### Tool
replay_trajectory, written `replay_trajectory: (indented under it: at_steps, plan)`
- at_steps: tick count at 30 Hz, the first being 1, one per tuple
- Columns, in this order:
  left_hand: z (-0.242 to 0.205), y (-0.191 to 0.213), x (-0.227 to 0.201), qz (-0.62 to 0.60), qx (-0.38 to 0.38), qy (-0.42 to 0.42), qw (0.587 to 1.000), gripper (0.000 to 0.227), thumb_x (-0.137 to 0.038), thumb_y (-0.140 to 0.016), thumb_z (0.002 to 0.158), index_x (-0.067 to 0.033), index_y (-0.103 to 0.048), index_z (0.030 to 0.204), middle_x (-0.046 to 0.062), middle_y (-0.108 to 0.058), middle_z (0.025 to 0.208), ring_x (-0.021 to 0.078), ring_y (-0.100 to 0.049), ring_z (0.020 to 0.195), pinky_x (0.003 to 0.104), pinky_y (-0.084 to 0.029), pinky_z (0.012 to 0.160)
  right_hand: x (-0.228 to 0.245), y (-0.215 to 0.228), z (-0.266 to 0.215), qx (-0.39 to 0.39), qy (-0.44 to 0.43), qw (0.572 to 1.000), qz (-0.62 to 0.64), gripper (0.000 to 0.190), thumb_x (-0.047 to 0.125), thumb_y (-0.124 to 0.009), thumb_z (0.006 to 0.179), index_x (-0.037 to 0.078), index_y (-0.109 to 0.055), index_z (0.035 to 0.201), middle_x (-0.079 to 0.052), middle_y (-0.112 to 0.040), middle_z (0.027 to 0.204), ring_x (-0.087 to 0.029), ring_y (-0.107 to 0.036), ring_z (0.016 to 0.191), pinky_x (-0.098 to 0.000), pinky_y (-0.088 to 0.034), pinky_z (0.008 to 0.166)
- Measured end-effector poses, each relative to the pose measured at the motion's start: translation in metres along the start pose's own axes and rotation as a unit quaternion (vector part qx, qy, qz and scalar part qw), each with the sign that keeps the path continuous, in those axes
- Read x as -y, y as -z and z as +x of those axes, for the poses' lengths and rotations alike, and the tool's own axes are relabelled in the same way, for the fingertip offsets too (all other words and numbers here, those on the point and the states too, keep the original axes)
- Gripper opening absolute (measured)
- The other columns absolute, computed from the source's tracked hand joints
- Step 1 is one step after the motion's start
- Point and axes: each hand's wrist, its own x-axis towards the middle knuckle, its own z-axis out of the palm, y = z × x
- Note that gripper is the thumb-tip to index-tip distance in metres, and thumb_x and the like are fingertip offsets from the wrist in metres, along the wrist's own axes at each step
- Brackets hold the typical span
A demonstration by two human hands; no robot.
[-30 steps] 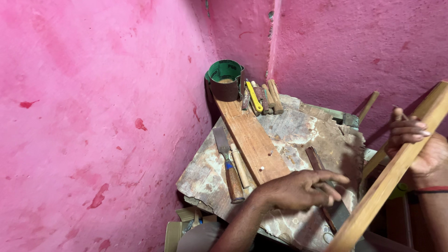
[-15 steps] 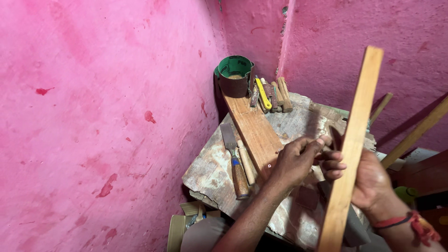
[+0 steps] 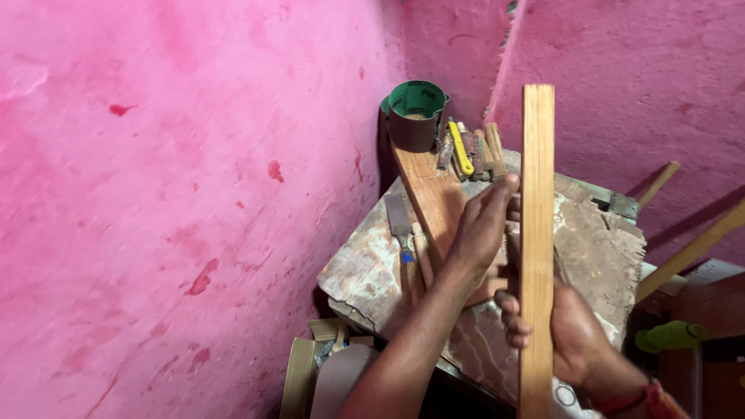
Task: The person smooths a long wooden stick using a sanding block, repeatedly rubbing the surface and edges. The person holds the stick with one hand and sands with the other, rotating the stick to access different sides.
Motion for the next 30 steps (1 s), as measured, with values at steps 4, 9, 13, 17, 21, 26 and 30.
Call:
replay_trajectory:
  at_steps: [4,9,13,17,21,26,30]
  plan:
    - [0.009,0.012,-0.007,-0.126,0.020,-0.032,0.991,0.066,-0.058,-0.045,0.108,-0.0046,-0.057,0.145,0.006,-0.058,0.102,0.0176,-0.057,0.093,0.042,-0.049,0.093,-0.007,-0.012,-0.011,0.048,-0.066,0.996,0.038,0.040,0.034,-0.033,0.102,0.010,-0.052,0.126,-0.003,-0.054,0.069,-0.008,-0.045,0.041,-0.0235,-0.043,0.035]
    - [0.009,0.019,-0.014,-0.113,0.146,-0.134,0.974,0.079,-0.063,-0.049,0.102,-0.0086,-0.040,0.159,0.008,-0.074,0.116,0.0144,-0.070,0.111,0.034,-0.053,0.103,0.002,0.010,0.003,0.100,-0.023,0.993,0.054,0.043,0.038,-0.035,0.109,0.006,-0.052,0.131,-0.001,-0.054,0.074,-0.005,-0.047,0.046,-0.0215,-0.044,0.038]
    - [0.012,0.007,-0.006,-0.069,0.126,-0.085,0.986,0.091,-0.062,-0.062,0.095,-0.0059,-0.038,0.163,0.015,-0.069,0.123,0.0184,-0.060,0.100,0.037,-0.050,0.087,0.023,0.031,0.015,0.110,-0.036,0.988,0.104,0.038,0.033,-0.036,0.110,0.007,-0.054,0.131,-0.002,-0.056,0.079,-0.003,-0.048,0.050,-0.0190,-0.045,0.041]
    - [0.016,0.002,0.007,-0.078,0.147,-0.066,0.984,0.097,-0.062,-0.066,0.088,-0.0038,-0.040,0.161,0.020,-0.067,0.121,0.0222,-0.069,0.100,0.041,-0.056,0.094,0.024,0.031,0.012,0.156,-0.062,0.967,0.193,0.036,0.027,-0.039,0.110,0.003,-0.052,0.133,-0.003,-0.056,0.083,-0.003,-0.050,0.055,-0.0187,-0.047,0.046]
    - [0.022,0.004,0.005,-0.093,0.148,-0.049,0.983,0.089,-0.055,-0.065,0.093,-0.0044,-0.037,0.160,0.025,-0.068,0.122,0.0269,-0.070,0.105,0.047,-0.060,0.092,-0.007,0.017,0.011,0.052,0.012,0.996,0.066,0.031,0.038,-0.040,0.106,0.017,-0.053,0.125,-0.005,-0.055,0.076,-0.007,-0.048,0.048,-0.0216,-0.044,0.040]
    - [0.023,0.021,0.000,-0.145,0.138,-0.079,0.977,0.088,-0.049,-0.062,0.096,-0.0107,-0.026,0.166,0.025,-0.071,0.118,0.0335,-0.073,0.100,0.053,-0.061,0.091,-0.037,0.012,0.003,0.101,-0.051,0.989,0.094,0.042,0.034,-0.038,0.107,0.003,-0.053,0.131,-0.004,-0.055,0.077,-0.004,-0.046,0.048,-0.0205,-0.044,0.042]
    - [0.033,0.022,-0.006,-0.130,0.137,-0.145,0.971,0.088,-0.044,-0.062,0.103,-0.0100,-0.019,0.172,0.018,-0.067,0.130,0.0293,-0.072,0.112,0.049,-0.060,0.099,-0.002,0.002,0.000,0.158,-0.051,0.980,0.108,0.043,0.033,-0.037,0.104,0.007,-0.052,0.134,-0.002,-0.054,0.078,-0.005,-0.046,0.050,-0.0217,-0.044,0.044]
